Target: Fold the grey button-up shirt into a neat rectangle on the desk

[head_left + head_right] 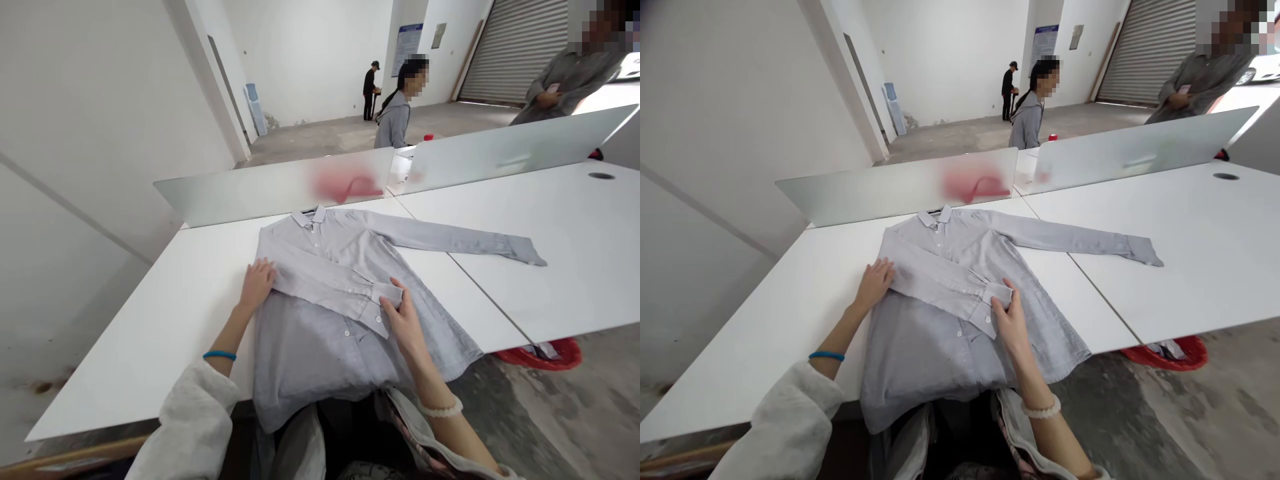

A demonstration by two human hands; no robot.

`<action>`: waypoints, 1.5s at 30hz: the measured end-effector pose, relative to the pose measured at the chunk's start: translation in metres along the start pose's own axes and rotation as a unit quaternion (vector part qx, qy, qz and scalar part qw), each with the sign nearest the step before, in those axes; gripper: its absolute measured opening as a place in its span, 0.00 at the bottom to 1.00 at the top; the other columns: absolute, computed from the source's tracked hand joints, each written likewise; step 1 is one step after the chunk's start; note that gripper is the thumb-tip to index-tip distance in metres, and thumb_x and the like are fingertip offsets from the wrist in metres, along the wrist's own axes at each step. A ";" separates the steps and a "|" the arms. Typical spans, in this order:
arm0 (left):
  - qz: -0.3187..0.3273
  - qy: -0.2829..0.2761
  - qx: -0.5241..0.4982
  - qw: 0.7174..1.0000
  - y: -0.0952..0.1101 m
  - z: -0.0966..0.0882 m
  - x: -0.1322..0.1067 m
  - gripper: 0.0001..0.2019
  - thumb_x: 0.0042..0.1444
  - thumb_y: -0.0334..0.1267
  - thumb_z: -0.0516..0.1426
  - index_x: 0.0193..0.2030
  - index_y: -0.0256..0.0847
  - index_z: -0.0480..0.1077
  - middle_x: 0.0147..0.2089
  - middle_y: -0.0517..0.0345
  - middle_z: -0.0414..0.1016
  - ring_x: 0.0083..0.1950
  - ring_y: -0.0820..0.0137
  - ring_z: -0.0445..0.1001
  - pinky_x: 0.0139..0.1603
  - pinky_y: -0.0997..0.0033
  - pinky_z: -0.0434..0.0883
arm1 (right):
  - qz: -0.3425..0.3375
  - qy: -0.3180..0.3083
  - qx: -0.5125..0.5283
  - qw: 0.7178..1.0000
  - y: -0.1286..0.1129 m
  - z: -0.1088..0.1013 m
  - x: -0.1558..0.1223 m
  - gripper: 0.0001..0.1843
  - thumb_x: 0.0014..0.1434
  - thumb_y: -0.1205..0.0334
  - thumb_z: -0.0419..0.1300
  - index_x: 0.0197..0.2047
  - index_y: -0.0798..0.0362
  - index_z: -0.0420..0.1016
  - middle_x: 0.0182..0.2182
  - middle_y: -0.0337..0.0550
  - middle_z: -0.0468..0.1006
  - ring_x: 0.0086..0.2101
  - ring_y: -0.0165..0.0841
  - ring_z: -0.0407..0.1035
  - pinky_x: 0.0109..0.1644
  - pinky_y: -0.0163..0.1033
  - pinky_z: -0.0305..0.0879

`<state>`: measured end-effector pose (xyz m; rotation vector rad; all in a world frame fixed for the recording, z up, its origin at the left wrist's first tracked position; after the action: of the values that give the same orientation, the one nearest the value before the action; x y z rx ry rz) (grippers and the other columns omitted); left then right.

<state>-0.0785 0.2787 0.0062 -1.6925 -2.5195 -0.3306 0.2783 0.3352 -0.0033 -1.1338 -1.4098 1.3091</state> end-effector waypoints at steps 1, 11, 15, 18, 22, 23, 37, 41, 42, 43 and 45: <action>-0.024 -0.004 0.005 1.000 -0.014 0.005 0.004 0.25 0.64 0.44 0.41 0.61 0.34 0.62 0.66 0.43 0.57 0.69 0.55 0.51 0.67 0.46 0.48 | 0.010 0.005 0.009 1.000 0.003 -0.005 0.001 0.36 0.55 0.49 0.57 0.64 0.52 0.54 0.34 0.40 0.70 0.30 0.32 0.65 0.34 0.37 0.66; -0.086 -0.020 -0.001 0.996 -0.042 0.034 -0.001 0.32 0.63 0.52 0.40 0.68 0.35 0.50 0.69 0.44 0.51 0.70 0.51 0.48 0.66 0.46 0.48 | -0.042 0.050 -0.181 0.981 0.022 -0.029 -0.002 0.37 0.59 0.51 0.50 0.67 0.56 0.47 0.39 0.48 0.72 0.37 0.38 0.68 0.41 0.44 0.67; -0.085 -0.004 -0.005 0.996 -0.041 0.033 -0.001 0.33 0.63 0.52 0.39 0.69 0.33 0.47 0.70 0.42 0.47 0.70 0.53 0.46 0.66 0.46 0.49 | -0.170 0.076 -0.316 0.930 0.020 -0.034 -0.001 0.30 0.61 0.53 0.46 0.66 0.51 0.53 0.61 0.55 0.58 0.58 0.50 0.57 0.56 0.57 0.58; -0.083 -0.017 -0.002 0.996 -0.040 0.033 -0.002 0.33 0.63 0.52 0.39 0.69 0.34 0.48 0.70 0.44 0.48 0.70 0.53 0.45 0.67 0.45 0.46 | -0.222 0.066 -0.396 0.888 0.025 -0.027 -0.005 0.25 0.64 0.52 0.45 0.62 0.45 0.61 0.65 0.48 0.54 0.62 0.50 0.51 0.60 0.60 0.53; -0.090 -0.031 -0.007 0.995 -0.040 0.034 -0.002 0.33 0.62 0.53 0.40 0.69 0.35 0.48 0.70 0.47 0.48 0.70 0.54 0.45 0.67 0.47 0.44 | -0.223 -0.037 -0.471 0.853 0.038 -0.013 -0.011 0.26 0.64 0.50 0.46 0.62 0.49 0.63 0.63 0.49 0.58 0.63 0.51 0.48 0.62 0.66 0.43; -0.091 -0.031 -0.007 0.995 -0.041 0.034 -0.002 0.33 0.62 0.53 0.40 0.69 0.35 0.48 0.70 0.47 0.48 0.70 0.54 0.45 0.68 0.48 0.44 | -0.216 -0.059 -0.479 0.849 0.039 -0.014 -0.010 0.26 0.64 0.50 0.47 0.62 0.50 0.63 0.63 0.50 0.58 0.63 0.51 0.48 0.62 0.66 0.42; -0.081 0.000 0.012 0.997 -0.048 0.038 0.001 0.32 0.61 0.50 0.43 0.68 0.35 0.51 0.69 0.45 0.52 0.69 0.53 0.49 0.66 0.47 0.50 | 0.075 0.221 -0.485 0.843 -0.020 -0.263 0.202 0.22 0.61 0.63 0.49 0.53 0.64 0.72 0.48 0.70 0.70 0.49 0.47 0.63 0.45 0.49 0.56; -0.071 0.016 0.029 0.997 -0.048 0.039 0.000 0.30 0.61 0.49 0.44 0.67 0.34 0.53 0.68 0.44 0.54 0.69 0.53 0.51 0.65 0.47 0.52 | 0.162 0.304 -0.465 0.816 -0.014 -0.293 0.224 0.27 0.59 0.62 0.52 0.55 0.76 0.68 0.48 0.84 0.63 0.52 0.56 0.57 0.42 0.54 0.53; -0.068 0.020 0.036 0.997 -0.048 0.039 0.000 0.30 0.61 0.48 0.44 0.66 0.33 0.54 0.67 0.43 0.55 0.68 0.53 0.52 0.65 0.48 0.52 | 0.184 0.317 -0.456 0.811 -0.010 -0.297 0.228 0.28 0.58 0.61 0.54 0.55 0.77 0.68 0.47 0.85 0.63 0.53 0.57 0.57 0.42 0.54 0.53; -0.065 0.022 0.043 0.997 -0.047 0.039 -0.001 0.30 0.61 0.48 0.43 0.66 0.33 0.54 0.67 0.42 0.56 0.68 0.53 0.52 0.64 0.48 0.53 | 0.201 0.326 -0.448 0.808 -0.007 -0.300 0.231 0.28 0.57 0.60 0.56 0.54 0.76 0.69 0.46 0.85 0.63 0.53 0.57 0.57 0.41 0.55 0.54; -0.059 0.022 0.057 0.996 -0.046 0.038 -0.001 0.30 0.61 0.47 0.43 0.66 0.32 0.54 0.67 0.42 0.56 0.68 0.53 0.52 0.64 0.50 0.53 | 0.226 0.337 -0.436 0.803 0.000 -0.306 0.236 0.25 0.54 0.60 0.60 0.50 0.70 0.73 0.47 0.84 0.63 0.54 0.57 0.57 0.41 0.55 0.54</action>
<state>-0.1191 0.2694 -0.0373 -1.4839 -2.5598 -0.2257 0.5312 0.6266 0.0196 -2.3810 -1.1982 0.3328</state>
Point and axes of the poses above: each hand's wrist, its own x-axis towards the middle knuckle, its own z-axis out of the palm, y = z × x, the point moved 1 cm from there along x, towards the middle knuckle
